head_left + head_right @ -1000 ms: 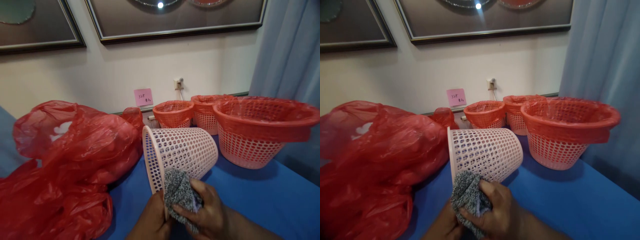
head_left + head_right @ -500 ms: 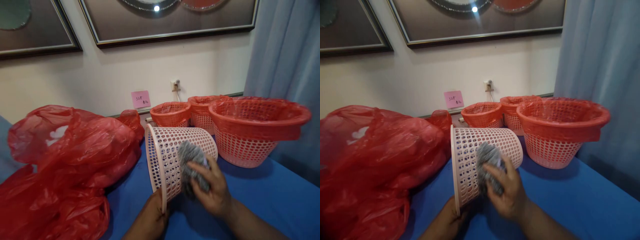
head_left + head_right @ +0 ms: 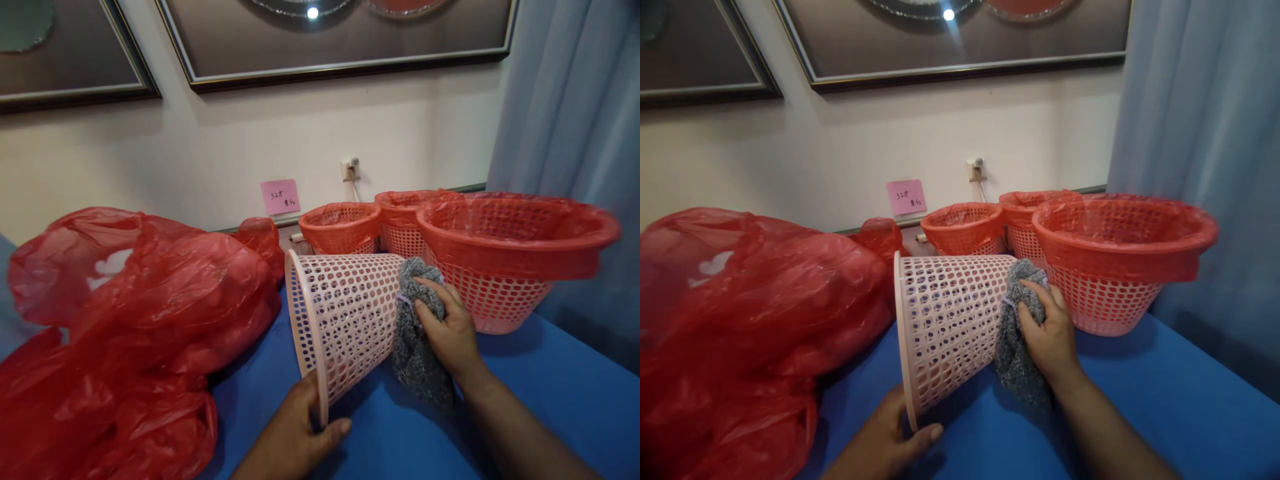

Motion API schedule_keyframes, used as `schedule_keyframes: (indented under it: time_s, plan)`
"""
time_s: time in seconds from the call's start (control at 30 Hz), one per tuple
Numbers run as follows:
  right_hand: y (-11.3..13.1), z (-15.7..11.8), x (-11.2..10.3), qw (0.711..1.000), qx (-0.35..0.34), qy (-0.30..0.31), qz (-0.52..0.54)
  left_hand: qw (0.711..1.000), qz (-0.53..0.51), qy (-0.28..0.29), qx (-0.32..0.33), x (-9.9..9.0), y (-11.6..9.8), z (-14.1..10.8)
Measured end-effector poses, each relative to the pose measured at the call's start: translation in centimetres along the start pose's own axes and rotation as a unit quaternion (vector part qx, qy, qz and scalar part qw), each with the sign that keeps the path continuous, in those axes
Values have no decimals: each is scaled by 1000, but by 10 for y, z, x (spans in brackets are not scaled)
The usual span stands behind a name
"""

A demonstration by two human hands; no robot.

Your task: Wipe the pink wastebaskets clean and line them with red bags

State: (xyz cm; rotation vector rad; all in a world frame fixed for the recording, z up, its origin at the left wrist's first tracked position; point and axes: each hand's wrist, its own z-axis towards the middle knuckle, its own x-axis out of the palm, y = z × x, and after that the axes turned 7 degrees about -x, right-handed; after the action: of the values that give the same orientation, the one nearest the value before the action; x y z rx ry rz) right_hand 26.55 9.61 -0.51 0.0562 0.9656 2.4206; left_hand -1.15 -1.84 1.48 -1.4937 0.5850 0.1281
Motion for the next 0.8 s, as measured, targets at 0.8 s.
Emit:
schedule_keyframes:
  time_s: [0.8]
  plan:
    - [62, -67, -1, 928, -300, 160, 150, 988, 140, -3, 62, 27, -23, -2]
